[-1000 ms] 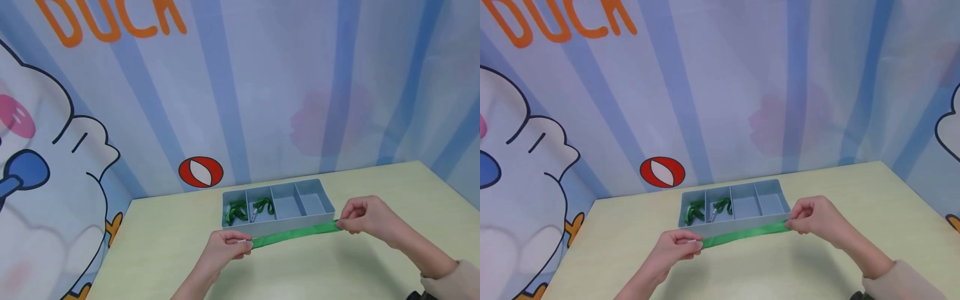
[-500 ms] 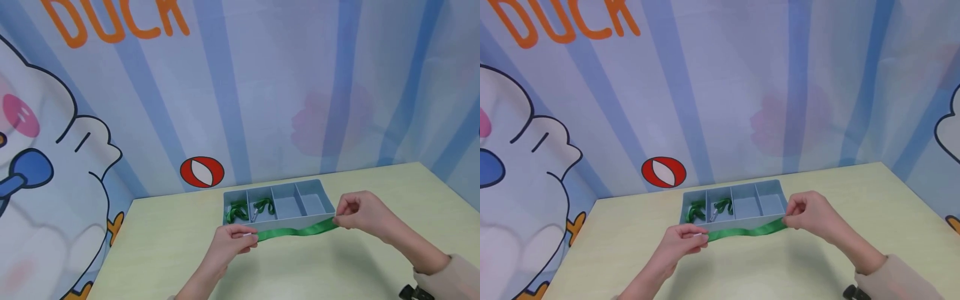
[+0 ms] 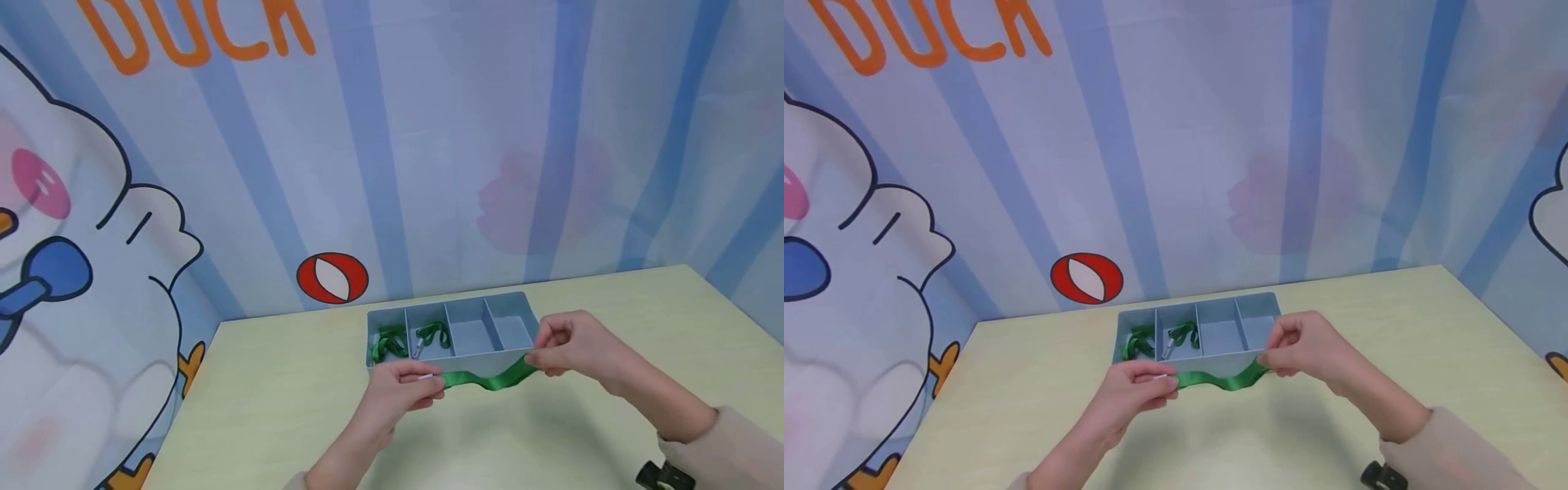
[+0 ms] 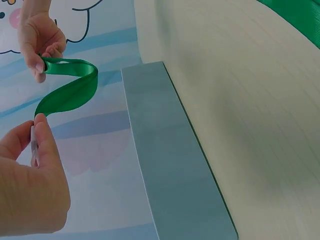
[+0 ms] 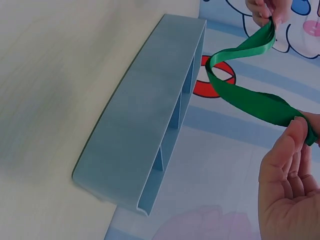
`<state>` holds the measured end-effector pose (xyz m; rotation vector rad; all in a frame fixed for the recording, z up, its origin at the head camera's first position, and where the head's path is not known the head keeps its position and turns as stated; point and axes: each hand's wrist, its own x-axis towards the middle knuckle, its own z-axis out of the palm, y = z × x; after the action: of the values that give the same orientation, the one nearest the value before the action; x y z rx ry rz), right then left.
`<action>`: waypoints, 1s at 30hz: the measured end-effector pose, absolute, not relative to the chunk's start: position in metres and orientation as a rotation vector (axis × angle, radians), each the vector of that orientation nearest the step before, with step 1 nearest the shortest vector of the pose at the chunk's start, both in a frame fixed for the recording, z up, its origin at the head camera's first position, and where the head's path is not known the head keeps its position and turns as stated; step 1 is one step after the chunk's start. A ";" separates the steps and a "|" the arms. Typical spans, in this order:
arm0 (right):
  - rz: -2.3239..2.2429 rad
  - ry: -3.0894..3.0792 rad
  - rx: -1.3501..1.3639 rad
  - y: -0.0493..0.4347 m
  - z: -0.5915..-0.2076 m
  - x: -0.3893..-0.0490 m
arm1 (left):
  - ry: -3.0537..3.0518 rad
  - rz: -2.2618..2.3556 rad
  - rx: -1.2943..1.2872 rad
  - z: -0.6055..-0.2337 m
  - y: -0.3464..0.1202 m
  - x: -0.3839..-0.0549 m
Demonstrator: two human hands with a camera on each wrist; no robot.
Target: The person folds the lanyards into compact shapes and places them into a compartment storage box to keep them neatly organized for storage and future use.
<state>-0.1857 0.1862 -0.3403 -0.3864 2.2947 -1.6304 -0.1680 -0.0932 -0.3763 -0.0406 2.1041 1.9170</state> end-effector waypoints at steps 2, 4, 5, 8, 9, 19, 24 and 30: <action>-1.633 2.277 -0.389 0.183 -0.339 -0.186 | 2.097 1.925 -0.040 -0.375 -0.089 -0.168; -1.631 2.265 -0.405 0.179 -0.338 -0.185 | 2.090 1.936 -0.036 -0.373 -0.084 -0.167; -1.631 2.258 -0.414 0.177 -0.338 -0.185 | 2.086 1.942 -0.034 -0.372 -0.082 -0.167; -1.631 2.233 -0.439 0.171 -0.337 -0.184 | 2.080 1.951 -0.023 -0.369 -0.075 -0.165; -1.630 2.226 -0.447 0.169 -0.337 -0.184 | 2.077 1.953 -0.020 -0.368 -0.072 -0.164; -1.603 2.182 -0.510 0.152 -0.337 -0.180 | 2.013 1.963 0.036 -0.366 -0.056 -0.158; -1.610 2.133 -0.527 0.149 -0.338 -0.180 | 1.978 1.980 0.052 -0.367 -0.053 -0.156; -1.619 2.076 -0.505 0.148 -0.340 -0.179 | 1.952 2.014 0.048 -0.366 -0.049 -0.154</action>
<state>-0.1793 0.1483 -0.3403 -0.5052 2.0759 -1.6190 -0.1539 -0.0493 -0.3665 0.0485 1.9524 2.0140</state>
